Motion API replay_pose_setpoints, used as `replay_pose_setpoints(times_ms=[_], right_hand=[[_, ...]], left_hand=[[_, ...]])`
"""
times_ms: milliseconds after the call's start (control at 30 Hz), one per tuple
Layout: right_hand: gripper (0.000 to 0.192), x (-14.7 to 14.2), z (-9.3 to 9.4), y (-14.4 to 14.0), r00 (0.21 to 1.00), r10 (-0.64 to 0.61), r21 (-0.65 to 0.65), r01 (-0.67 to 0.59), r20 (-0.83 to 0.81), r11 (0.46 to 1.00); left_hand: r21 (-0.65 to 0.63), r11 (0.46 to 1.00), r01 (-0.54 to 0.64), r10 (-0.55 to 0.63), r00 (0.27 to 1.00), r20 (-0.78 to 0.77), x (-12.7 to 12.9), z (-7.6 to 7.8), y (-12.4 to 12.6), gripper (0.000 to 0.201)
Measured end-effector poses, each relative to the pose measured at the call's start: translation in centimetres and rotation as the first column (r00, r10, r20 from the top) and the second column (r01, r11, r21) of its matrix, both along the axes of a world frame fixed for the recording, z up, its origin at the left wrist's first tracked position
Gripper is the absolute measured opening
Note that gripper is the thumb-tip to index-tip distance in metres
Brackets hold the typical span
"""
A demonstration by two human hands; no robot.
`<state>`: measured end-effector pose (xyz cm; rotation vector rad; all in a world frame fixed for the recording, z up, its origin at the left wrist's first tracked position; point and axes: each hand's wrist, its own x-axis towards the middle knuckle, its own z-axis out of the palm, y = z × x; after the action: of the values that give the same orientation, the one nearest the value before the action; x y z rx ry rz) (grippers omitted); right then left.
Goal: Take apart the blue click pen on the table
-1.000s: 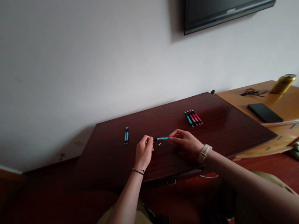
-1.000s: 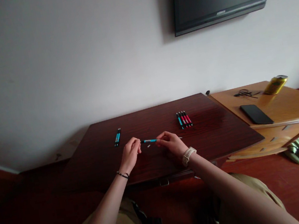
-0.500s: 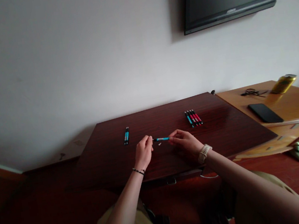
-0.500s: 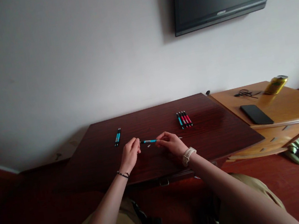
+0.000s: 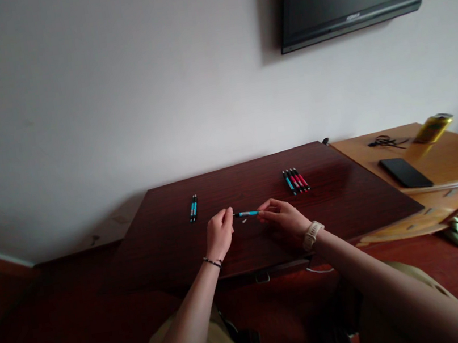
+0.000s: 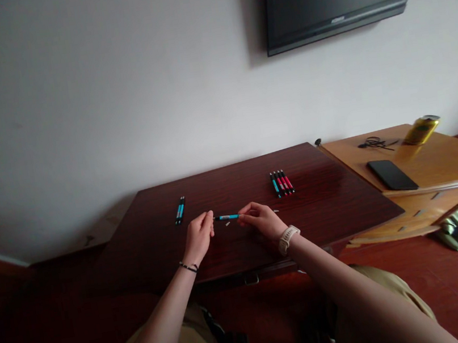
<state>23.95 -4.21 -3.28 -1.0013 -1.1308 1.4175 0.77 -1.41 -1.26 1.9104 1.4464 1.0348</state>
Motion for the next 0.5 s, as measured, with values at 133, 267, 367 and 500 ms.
replay_pose_setpoints(times_ms=[133,267,367,500], right_hand=[[0.043,0.01,-0.06,-0.01,1.000,0.002,0.005,-0.002,-0.002,1.000],[0.042,0.01,0.05,-0.07,1.000,-0.004,-0.004,0.004,-0.028,1.000],[0.042,0.03,0.08,-0.10,0.999,-0.003,-0.010,0.002,-0.044,1.000],[0.042,0.08,-0.07,-0.08,1.000,0.015,0.005,-0.015,-0.012,1.000]], left_hand=[[-0.047,0.999,-0.010,0.011,0.999,0.033,0.06,-0.04,-0.04,0.056],[-0.092,0.993,0.068,-0.057,0.992,0.109,0.03,0.07,-0.18,0.050],[-0.043,0.993,0.112,-0.108,0.991,0.085,0.05,0.33,-0.30,0.042],[0.002,0.999,0.050,-0.050,0.999,0.022,0.08,0.52,-0.26,0.048]])
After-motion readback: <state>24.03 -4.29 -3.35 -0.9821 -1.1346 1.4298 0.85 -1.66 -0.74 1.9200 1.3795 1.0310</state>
